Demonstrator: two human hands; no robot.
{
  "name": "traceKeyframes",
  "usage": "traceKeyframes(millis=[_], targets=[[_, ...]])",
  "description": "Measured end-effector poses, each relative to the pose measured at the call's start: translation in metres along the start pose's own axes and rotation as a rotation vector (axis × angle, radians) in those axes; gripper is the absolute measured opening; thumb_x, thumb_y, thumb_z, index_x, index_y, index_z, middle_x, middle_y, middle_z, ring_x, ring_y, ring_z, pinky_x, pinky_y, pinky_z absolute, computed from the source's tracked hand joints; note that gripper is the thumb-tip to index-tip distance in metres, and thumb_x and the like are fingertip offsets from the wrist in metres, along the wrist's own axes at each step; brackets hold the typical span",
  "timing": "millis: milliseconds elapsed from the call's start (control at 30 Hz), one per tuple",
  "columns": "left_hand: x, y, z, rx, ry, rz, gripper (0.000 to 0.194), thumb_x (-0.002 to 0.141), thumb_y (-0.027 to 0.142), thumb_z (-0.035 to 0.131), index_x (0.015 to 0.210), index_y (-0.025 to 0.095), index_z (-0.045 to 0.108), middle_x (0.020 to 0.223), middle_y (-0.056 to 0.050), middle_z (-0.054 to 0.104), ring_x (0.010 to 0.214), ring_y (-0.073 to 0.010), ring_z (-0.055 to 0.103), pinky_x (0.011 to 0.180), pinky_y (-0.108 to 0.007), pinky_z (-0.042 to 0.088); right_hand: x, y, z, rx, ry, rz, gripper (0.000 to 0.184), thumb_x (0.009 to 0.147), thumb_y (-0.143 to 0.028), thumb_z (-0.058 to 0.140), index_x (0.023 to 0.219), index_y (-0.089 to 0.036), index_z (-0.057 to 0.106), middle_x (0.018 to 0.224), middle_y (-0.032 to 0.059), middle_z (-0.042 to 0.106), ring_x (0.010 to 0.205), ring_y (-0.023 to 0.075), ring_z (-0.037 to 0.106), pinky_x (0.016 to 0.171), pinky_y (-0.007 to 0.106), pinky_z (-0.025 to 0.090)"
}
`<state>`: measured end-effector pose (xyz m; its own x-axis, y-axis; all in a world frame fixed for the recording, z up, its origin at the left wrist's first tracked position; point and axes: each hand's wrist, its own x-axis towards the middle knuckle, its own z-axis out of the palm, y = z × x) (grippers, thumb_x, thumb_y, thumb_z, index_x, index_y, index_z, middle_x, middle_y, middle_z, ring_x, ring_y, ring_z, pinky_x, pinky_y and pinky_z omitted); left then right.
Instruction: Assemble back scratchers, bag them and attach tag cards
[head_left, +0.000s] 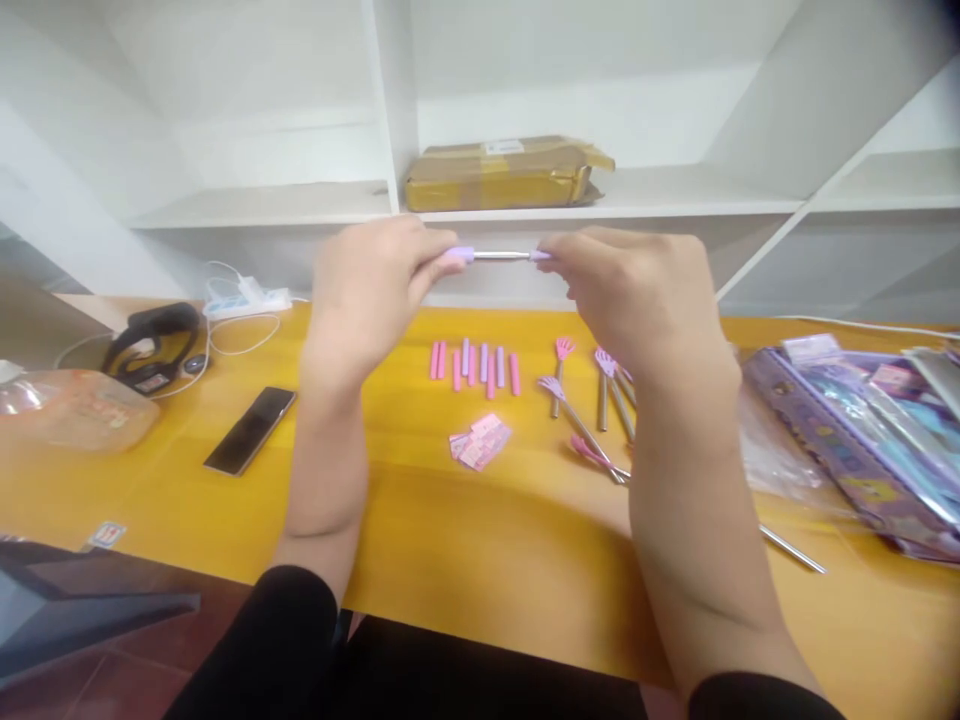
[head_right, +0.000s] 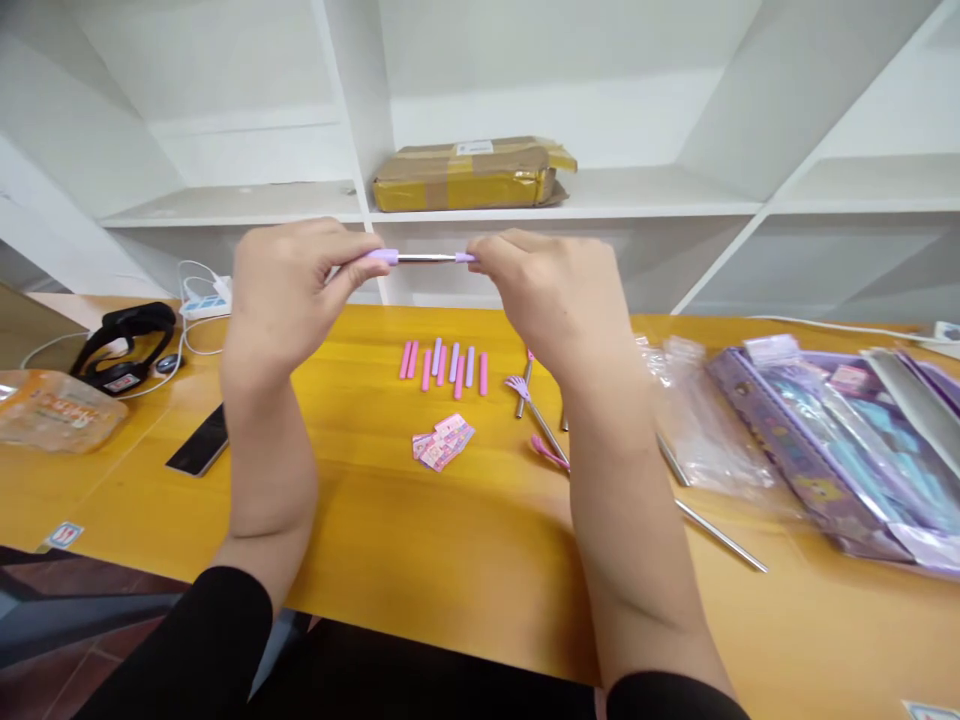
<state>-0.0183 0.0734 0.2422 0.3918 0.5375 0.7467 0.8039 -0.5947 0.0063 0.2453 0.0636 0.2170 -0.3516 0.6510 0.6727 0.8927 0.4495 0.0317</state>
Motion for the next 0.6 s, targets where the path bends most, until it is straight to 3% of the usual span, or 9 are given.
traceKeyframes(millis=[200,600], targets=[[-0.019,0.002,-0.024,-0.002,0.016,0.057,0.031,0.111,0.050,0.060,0.107,0.033,0.085,0.083,-0.003,0.073,0.077,-0.0235,0.064,0.069,-0.042,0.045,-0.019,-0.008,-0.028,-0.100,-0.014,-0.016,0.045,0.120,-0.031,0.034,0.136,-0.030,0.076,0.116,0.0040,0.079,0.088,0.0185,0.069,0.069,0.033,0.034],[-0.012,0.001,-0.007,0.000,0.049,0.108,0.033,0.113,0.051,0.055,0.105,0.038,0.085,0.084,-0.004,0.076,0.077,-0.0250,0.067,0.070,-0.043,0.049,-0.014,-0.002,-0.020,-0.025,-0.024,-0.043,0.037,0.116,-0.026,0.042,0.125,-0.025,0.078,0.106,0.0088,0.075,0.086,0.0208,0.066,0.072,0.033,0.041]])
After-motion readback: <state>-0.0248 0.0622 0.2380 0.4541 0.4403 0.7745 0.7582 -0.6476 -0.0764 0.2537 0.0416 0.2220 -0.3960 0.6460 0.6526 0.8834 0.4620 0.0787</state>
